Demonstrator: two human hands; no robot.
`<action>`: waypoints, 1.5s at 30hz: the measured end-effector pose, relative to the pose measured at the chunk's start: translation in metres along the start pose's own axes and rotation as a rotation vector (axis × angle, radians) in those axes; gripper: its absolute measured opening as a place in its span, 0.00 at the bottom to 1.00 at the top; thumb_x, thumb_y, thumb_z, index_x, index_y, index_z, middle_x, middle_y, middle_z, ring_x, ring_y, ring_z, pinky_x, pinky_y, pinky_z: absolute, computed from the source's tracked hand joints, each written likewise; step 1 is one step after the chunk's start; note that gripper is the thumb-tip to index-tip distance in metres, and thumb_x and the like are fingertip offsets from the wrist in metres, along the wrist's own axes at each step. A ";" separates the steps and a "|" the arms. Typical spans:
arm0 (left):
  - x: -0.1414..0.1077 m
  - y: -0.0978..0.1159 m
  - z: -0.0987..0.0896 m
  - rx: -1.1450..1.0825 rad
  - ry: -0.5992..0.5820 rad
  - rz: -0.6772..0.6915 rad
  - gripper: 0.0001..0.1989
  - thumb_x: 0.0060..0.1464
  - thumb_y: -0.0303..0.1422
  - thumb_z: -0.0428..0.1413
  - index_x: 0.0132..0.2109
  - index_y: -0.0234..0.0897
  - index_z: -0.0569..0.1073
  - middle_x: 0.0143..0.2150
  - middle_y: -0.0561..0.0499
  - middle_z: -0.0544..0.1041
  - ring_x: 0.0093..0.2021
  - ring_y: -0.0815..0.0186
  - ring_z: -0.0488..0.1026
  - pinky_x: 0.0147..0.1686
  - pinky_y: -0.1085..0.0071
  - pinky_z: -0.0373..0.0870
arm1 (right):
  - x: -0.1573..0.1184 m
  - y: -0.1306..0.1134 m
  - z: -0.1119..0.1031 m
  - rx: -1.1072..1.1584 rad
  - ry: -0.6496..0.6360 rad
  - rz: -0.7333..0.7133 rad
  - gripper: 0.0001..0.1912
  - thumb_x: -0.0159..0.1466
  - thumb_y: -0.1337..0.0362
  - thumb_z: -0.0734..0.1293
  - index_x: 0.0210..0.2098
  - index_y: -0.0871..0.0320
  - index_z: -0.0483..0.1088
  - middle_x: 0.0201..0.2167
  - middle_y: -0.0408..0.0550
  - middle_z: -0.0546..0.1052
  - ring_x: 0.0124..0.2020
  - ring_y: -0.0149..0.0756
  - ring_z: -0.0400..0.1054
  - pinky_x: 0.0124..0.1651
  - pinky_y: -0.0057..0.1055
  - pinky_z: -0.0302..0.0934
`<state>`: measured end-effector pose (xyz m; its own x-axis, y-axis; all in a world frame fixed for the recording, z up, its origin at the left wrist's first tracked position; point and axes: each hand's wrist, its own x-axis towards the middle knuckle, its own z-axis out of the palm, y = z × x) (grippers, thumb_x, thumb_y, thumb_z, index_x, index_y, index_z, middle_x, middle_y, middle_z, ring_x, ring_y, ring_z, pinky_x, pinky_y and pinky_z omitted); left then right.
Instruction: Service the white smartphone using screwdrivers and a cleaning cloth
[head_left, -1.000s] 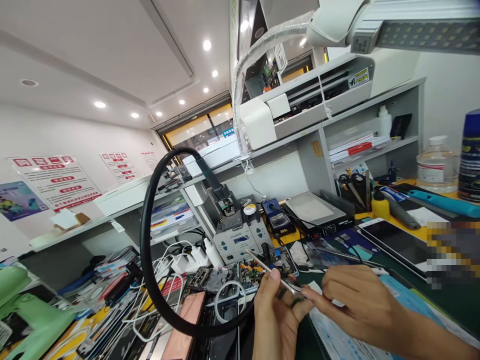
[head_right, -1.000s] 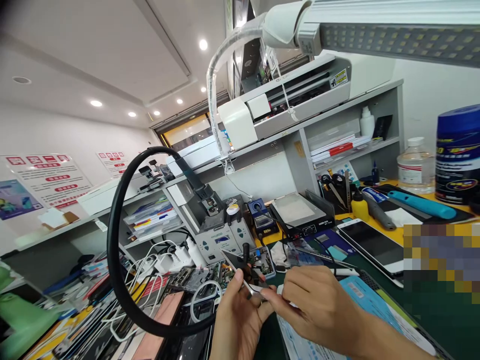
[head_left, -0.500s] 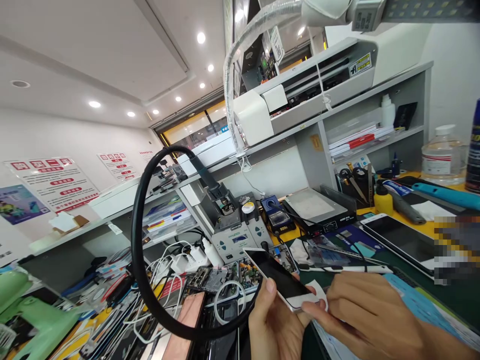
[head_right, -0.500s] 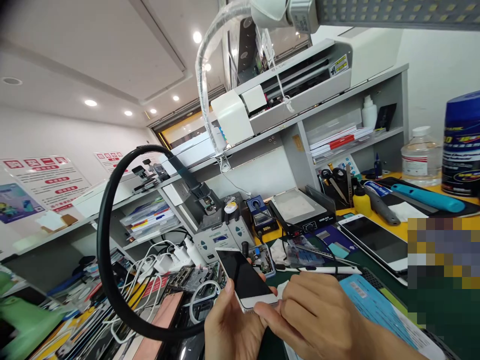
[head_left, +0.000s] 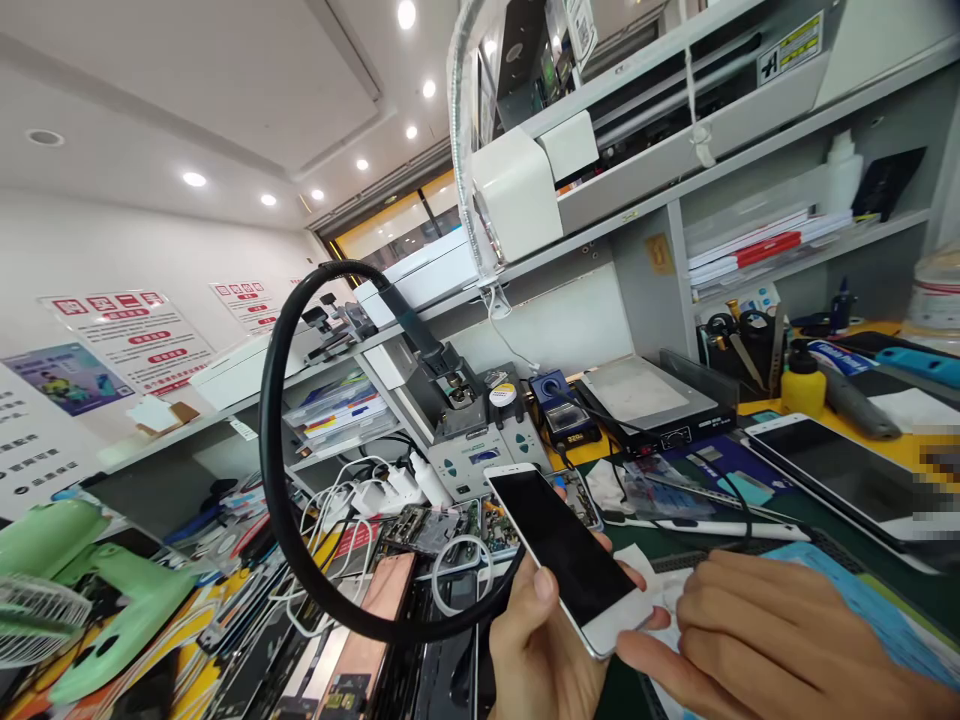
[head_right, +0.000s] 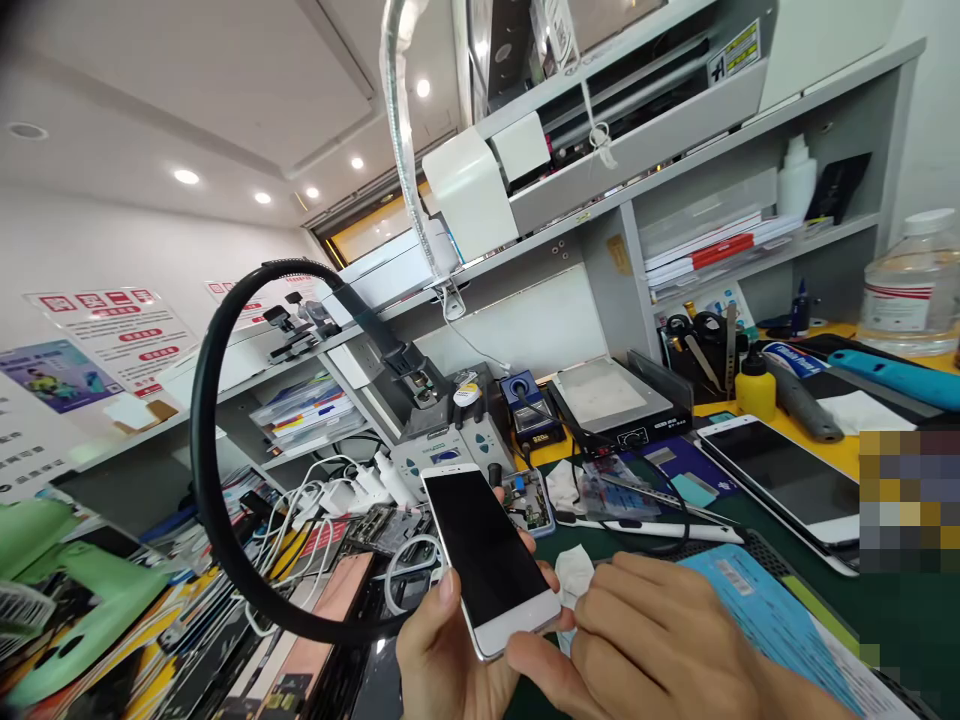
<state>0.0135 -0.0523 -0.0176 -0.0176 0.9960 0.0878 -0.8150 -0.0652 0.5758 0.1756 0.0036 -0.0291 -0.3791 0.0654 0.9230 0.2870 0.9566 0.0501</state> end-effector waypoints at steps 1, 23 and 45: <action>0.000 -0.001 0.000 0.008 -0.006 0.004 0.21 0.53 0.38 0.63 0.54 0.42 0.78 0.45 0.41 0.80 0.44 0.47 0.78 0.49 0.46 0.72 | 0.001 0.000 0.000 0.006 0.001 0.012 0.16 0.63 0.69 0.74 0.23 0.55 0.66 0.18 0.37 0.68 0.21 0.32 0.65 0.27 0.37 0.54; 0.005 -0.005 0.006 0.197 0.136 -0.031 0.30 0.39 0.43 0.66 0.51 0.36 0.77 0.43 0.38 0.80 0.41 0.41 0.79 0.46 0.43 0.73 | -0.020 0.006 -0.004 0.046 -0.069 0.024 0.17 0.61 0.65 0.76 0.25 0.54 0.64 0.20 0.38 0.68 0.24 0.35 0.64 0.32 0.39 0.54; 0.007 -0.004 0.005 -0.050 0.117 -0.038 0.12 0.60 0.37 0.59 0.46 0.34 0.80 0.41 0.40 0.81 0.40 0.56 0.79 0.43 0.60 0.75 | 0.007 0.012 0.006 0.048 0.041 0.068 0.19 0.68 0.71 0.68 0.21 0.57 0.64 0.17 0.39 0.64 0.20 0.30 0.56 0.25 0.33 0.46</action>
<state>0.0191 -0.0456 -0.0154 -0.0518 0.9982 -0.0305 -0.8440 -0.0274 0.5356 0.1717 0.0175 -0.0245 -0.3236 0.1196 0.9386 0.2678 0.9630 -0.0304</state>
